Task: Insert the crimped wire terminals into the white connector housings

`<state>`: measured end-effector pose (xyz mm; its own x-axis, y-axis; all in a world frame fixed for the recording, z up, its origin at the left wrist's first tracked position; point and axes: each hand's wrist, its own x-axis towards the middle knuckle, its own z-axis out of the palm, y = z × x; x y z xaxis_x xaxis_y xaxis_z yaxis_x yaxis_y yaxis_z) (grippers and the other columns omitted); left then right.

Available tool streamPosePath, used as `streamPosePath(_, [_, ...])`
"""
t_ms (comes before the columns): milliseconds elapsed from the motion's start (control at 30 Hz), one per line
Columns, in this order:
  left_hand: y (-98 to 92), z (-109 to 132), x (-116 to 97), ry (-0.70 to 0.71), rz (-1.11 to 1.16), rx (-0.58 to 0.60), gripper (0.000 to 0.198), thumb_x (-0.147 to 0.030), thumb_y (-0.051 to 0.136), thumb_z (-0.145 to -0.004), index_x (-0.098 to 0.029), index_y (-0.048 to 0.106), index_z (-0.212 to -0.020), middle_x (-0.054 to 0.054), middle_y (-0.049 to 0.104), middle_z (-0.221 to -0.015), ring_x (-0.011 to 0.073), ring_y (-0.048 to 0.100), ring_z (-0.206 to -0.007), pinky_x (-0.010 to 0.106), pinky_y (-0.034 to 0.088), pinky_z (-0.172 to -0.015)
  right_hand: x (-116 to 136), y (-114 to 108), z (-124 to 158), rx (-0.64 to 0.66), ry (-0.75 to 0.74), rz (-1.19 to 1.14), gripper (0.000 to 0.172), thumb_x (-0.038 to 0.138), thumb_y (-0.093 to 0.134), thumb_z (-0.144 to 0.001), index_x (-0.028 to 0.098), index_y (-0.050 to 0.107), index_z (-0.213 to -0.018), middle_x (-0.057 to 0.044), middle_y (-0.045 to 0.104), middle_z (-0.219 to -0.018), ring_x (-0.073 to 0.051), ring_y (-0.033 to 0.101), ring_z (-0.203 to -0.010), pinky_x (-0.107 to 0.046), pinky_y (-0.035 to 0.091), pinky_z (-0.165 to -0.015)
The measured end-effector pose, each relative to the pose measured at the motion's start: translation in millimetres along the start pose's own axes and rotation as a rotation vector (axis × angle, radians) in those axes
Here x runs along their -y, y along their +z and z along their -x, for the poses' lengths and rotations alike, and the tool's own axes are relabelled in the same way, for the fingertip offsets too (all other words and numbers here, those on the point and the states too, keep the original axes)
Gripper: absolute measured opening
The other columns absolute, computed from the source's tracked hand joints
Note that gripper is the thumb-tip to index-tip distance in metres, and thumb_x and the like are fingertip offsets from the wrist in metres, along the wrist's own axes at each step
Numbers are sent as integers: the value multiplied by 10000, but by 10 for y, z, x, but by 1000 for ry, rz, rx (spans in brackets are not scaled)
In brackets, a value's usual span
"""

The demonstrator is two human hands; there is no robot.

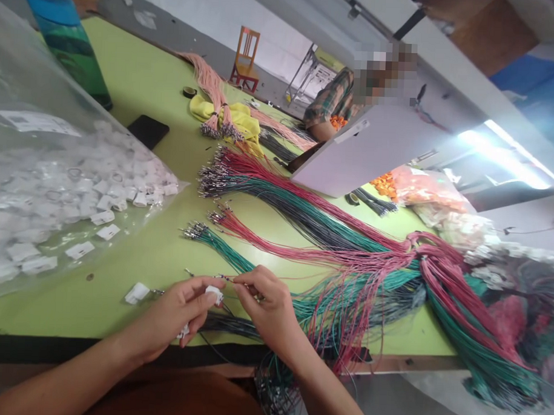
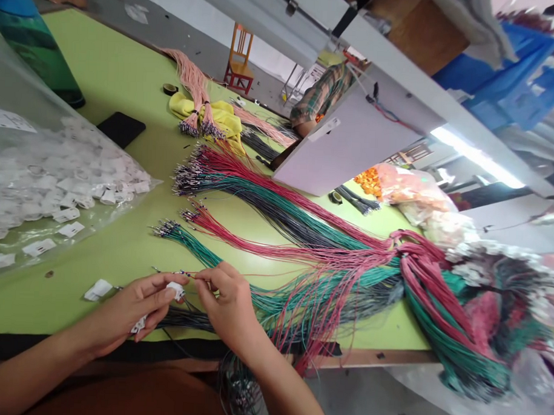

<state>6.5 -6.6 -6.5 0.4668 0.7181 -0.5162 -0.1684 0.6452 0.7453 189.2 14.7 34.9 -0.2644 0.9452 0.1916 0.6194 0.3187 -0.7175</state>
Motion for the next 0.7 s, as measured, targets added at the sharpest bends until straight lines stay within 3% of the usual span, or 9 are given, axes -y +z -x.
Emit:
streamPosePath(167, [16,19,-15,1,12,-37,458,-469,584,-820,-148,549,-1145,-105,416,-444,57,264,-372,161,244,-342,-53,-61,-128,-152,45,5,115,126,526,-828,192,569,-745,-88,673,-1004,-192,630,-957,-338,481,-851])
streamPosePath(367, [9,21,-19,8,10,-17,446,-452,584,-824,-148,550,-1148,-105,422,-454,54,271,-365,165,254,-346,37,-33,24,90,85,14,123,104,499,-815,192,547,-743,-14,654,-726,-139,616,-702,-247,478,-665])
streamPosePath(700, [-3,16,6,-1,12,-12,460,-440,582,-831,-140,542,-1178,-109,407,-437,55,279,-361,164,244,-349,87,-36,166,135,43,98,135,86,485,-823,191,518,-745,-9,608,-715,-149,555,-712,-269,440,-680])
